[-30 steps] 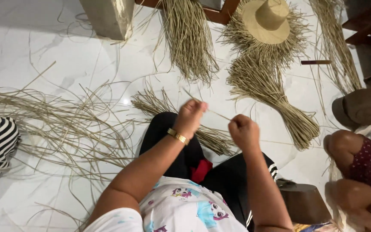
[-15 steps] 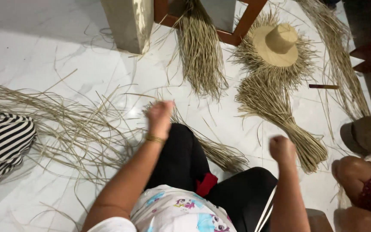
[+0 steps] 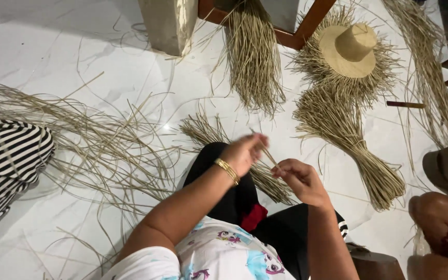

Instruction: Splitting long straw fibers into thinner strands by hand and with a small tool to prepare them for weaving.

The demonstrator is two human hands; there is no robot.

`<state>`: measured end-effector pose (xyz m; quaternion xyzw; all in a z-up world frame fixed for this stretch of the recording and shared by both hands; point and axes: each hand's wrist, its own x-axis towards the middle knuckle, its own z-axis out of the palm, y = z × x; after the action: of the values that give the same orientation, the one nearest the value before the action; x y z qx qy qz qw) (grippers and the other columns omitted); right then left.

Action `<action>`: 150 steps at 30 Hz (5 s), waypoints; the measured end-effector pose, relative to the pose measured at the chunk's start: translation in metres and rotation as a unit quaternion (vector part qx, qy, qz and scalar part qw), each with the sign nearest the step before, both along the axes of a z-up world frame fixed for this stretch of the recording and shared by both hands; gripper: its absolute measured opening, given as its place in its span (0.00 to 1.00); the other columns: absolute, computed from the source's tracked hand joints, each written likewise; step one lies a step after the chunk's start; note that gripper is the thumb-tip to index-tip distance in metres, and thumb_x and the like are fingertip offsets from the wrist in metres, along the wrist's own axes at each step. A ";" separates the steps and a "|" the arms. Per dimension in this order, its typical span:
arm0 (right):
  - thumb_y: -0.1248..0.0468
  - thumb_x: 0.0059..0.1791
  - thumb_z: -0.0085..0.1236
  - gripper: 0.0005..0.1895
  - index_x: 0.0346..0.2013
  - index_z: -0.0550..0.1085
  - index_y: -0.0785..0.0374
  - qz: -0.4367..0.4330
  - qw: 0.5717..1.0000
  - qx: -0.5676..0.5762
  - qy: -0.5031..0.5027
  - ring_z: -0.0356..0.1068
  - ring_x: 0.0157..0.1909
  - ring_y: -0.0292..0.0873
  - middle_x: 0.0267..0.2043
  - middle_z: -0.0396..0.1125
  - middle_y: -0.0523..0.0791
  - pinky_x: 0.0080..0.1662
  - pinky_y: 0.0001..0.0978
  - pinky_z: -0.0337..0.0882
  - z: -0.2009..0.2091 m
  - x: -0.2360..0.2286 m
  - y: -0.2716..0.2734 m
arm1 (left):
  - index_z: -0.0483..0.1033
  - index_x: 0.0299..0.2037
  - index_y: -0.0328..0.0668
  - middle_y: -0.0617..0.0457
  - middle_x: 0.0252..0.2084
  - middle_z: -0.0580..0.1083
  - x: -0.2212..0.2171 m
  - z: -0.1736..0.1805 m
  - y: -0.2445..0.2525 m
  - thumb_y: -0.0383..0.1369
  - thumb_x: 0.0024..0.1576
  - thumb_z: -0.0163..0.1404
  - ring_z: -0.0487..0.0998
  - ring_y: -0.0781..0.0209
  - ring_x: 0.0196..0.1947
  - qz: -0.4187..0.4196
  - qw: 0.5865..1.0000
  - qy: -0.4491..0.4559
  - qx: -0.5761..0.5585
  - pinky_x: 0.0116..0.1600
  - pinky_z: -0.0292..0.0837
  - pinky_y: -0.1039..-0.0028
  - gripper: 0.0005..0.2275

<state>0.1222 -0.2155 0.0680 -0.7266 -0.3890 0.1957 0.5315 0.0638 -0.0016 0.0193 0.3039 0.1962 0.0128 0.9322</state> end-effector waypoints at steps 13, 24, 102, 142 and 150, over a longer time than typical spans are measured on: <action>0.74 0.45 0.61 0.08 0.36 0.85 0.70 0.014 0.999 -0.034 0.033 0.72 0.34 0.39 0.27 0.75 0.49 0.37 0.36 0.73 -0.047 0.034 -0.125 | 0.48 0.69 0.34 0.37 0.48 0.80 0.009 -0.058 0.145 0.28 0.67 0.45 0.83 0.59 0.46 0.380 0.916 0.076 0.105 0.31 0.60 0.90 0.24; 0.71 0.48 0.62 0.06 0.35 0.83 0.71 -0.066 0.995 -0.040 0.068 0.66 0.23 0.33 0.16 0.68 0.43 0.27 0.24 0.65 -0.069 0.047 -0.150 | 0.71 0.50 0.46 0.47 0.47 0.82 0.009 -0.067 0.146 0.34 0.68 0.44 0.83 0.64 0.45 0.343 0.928 0.078 0.127 0.35 0.61 0.87 0.06; 0.60 0.56 0.46 0.17 0.27 0.72 0.66 -0.397 0.781 0.406 0.262 0.71 0.28 0.42 0.25 0.68 0.49 0.33 0.29 0.70 -0.092 0.011 -0.183 | 0.80 0.35 0.70 0.66 0.32 0.76 0.010 -0.102 0.029 0.40 0.51 0.59 0.74 0.61 0.44 -0.040 0.486 -0.121 0.864 0.60 0.58 0.49 0.04; 0.53 0.45 0.58 0.07 0.35 0.81 0.43 -0.345 0.821 -0.406 -0.208 0.77 0.44 0.54 0.38 0.73 0.42 0.48 0.49 0.77 -0.101 0.078 -0.126 | 0.63 0.16 0.43 0.59 0.12 0.64 -0.081 -0.002 -0.008 0.35 0.60 0.51 0.62 0.67 0.18 -0.306 0.776 -0.144 0.533 0.23 0.59 0.74 0.19; 0.53 0.49 0.55 0.11 0.43 0.82 0.42 -0.371 0.760 -0.497 -0.197 0.76 0.51 0.57 0.46 0.74 0.47 0.54 0.50 0.76 -0.091 0.115 -0.216 | 0.60 0.15 0.47 0.63 0.12 0.59 -0.097 -0.006 0.049 0.35 0.60 0.54 0.59 0.71 0.18 -0.347 0.772 -0.165 0.506 0.22 0.54 0.75 0.21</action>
<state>0.2373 -0.4311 -0.0232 -0.9987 -0.0336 0.0019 0.0392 -0.0329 0.0473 0.0133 0.7726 -0.1140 -0.1645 0.6025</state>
